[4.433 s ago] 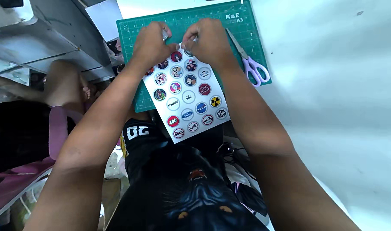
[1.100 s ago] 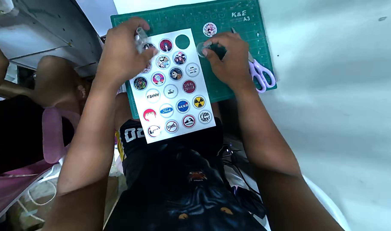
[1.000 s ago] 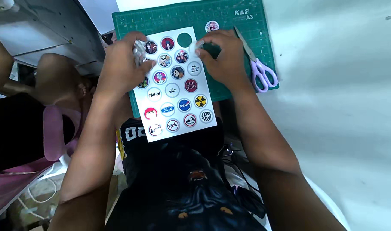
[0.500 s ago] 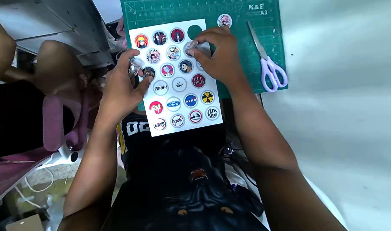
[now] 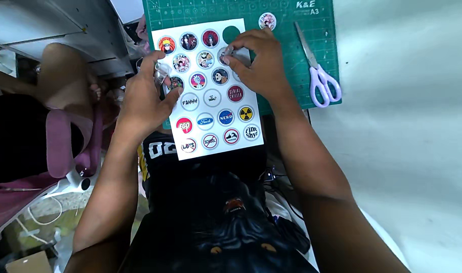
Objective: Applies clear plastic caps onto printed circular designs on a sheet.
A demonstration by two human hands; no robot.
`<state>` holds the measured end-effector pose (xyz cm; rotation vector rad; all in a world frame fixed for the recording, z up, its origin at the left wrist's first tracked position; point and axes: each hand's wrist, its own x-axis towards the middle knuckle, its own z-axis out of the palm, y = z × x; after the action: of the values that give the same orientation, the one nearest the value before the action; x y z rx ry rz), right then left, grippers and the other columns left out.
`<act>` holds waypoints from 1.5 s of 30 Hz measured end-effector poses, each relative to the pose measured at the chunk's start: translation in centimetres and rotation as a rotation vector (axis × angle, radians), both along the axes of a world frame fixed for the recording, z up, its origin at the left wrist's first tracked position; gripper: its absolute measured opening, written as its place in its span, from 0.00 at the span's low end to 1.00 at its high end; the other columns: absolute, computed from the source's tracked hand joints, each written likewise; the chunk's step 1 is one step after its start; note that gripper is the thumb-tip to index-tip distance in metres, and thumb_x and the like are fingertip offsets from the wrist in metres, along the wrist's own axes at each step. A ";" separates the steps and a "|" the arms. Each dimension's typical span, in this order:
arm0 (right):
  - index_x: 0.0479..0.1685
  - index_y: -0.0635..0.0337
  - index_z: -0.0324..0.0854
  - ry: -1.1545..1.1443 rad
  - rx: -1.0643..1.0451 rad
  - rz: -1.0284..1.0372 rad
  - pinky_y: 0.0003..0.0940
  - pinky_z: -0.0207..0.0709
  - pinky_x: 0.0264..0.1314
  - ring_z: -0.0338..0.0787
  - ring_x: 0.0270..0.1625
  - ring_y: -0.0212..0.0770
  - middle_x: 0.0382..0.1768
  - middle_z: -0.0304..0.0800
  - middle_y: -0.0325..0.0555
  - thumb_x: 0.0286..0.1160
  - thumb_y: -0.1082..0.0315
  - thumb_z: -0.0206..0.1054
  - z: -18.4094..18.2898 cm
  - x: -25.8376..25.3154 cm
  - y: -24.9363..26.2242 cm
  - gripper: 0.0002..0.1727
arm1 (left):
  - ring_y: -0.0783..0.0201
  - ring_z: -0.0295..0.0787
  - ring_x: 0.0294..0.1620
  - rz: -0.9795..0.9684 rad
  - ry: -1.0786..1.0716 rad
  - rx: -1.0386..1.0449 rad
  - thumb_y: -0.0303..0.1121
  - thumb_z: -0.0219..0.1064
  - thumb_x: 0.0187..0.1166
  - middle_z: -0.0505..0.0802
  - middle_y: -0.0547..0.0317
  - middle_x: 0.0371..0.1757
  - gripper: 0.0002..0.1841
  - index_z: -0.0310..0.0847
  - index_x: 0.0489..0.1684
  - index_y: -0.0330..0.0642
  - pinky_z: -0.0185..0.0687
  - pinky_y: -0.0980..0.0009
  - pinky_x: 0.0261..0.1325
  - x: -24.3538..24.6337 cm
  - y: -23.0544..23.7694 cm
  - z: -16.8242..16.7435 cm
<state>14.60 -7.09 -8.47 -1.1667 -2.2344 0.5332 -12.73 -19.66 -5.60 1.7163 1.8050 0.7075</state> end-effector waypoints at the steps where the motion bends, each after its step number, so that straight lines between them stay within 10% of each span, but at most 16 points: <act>1: 0.50 0.46 0.94 -0.002 -0.002 0.000 0.53 0.70 0.71 0.84 0.66 0.46 0.59 0.93 0.37 0.78 0.50 0.72 0.0 0.0 0.0 0.14 | 0.66 0.84 0.33 0.000 -0.006 0.014 0.42 0.71 0.80 0.89 0.59 0.44 0.35 0.60 0.86 0.48 0.84 0.64 0.36 0.1 0.2 0.2; 6: 0.52 0.46 0.93 0.023 -0.034 0.010 0.53 0.71 0.72 0.84 0.67 0.45 0.60 0.92 0.37 0.77 0.49 0.73 -0.1 0.1 0.2 0.16 | 0.73 0.89 0.44 -0.042 -0.104 0.074 0.33 0.53 0.87 0.92 0.59 0.50 0.21 0.65 0.76 0.39 0.87 0.71 0.48 1.0 2.3 1.4; 13: 0.62 0.60 0.87 0.336 0.032 0.013 0.37 0.82 0.60 0.87 0.57 0.39 0.57 0.90 0.48 0.85 0.60 0.64 1.3 1.9 0.0 0.17 | 0.67 0.92 0.48 -0.189 -0.574 0.131 0.25 0.59 0.86 0.89 0.56 0.60 0.15 0.76 0.69 0.38 0.92 0.71 0.52 3.5 5.3 3.4; 18: 0.62 0.59 0.87 0.270 0.027 0.012 0.38 0.82 0.62 0.88 0.58 0.39 0.56 0.92 0.45 0.82 0.62 0.67 2.1 2.3 -0.9 0.16 | 0.72 0.91 0.40 -0.182 -0.437 0.212 0.29 0.66 0.84 0.92 0.59 0.57 0.17 0.82 0.69 0.42 0.90 0.75 0.43 4.9 7.1 2.9; 29: 0.61 0.55 0.88 0.239 -0.025 -0.028 0.35 0.82 0.60 0.88 0.58 0.36 0.57 0.92 0.42 0.80 0.62 0.69 1.8 2.1 -1.6 0.15 | 0.71 0.89 0.57 -0.092 -0.169 0.301 0.36 0.72 0.74 0.94 0.67 0.54 0.12 0.90 0.54 0.50 0.83 0.66 0.61 5.9 8.0 1.6; 34: 0.61 0.58 0.87 0.269 0.015 -0.004 0.30 0.83 0.51 0.89 0.51 0.33 0.53 0.92 0.42 0.80 0.64 0.69 4.2 1.1 -2.8 0.15 | 0.72 0.88 0.37 -0.061 -0.409 0.256 0.32 0.74 0.74 0.94 0.64 0.48 0.10 0.87 0.51 0.45 0.83 0.75 0.36 6.1 7.9 3.0; 40: 0.62 0.53 0.87 0.112 -0.102 -0.029 0.37 0.83 0.60 0.88 0.61 0.37 0.59 0.91 0.41 0.76 0.61 0.71 3.8 2.0 -1.6 0.17 | 0.68 0.88 0.62 -0.185 -0.067 0.280 0.36 0.73 0.75 0.95 0.67 0.56 0.12 0.92 0.55 0.53 0.82 0.60 0.69 5.7 8.4 2.9; 45: 0.64 0.52 0.87 0.016 -0.160 -0.048 0.41 0.81 0.63 0.86 0.62 0.42 0.60 0.90 0.43 0.75 0.60 0.72 2.2 1.5 -1.2 0.19 | 0.58 0.85 0.64 -0.178 0.051 0.175 0.36 0.73 0.74 0.95 0.66 0.55 0.14 0.92 0.56 0.56 0.70 0.45 0.73 6.7 8.3 2.2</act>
<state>16.14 -8.32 -6.31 -1.2880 -2.1772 0.7097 -6.00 -11.41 -3.43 1.9973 1.6386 0.7705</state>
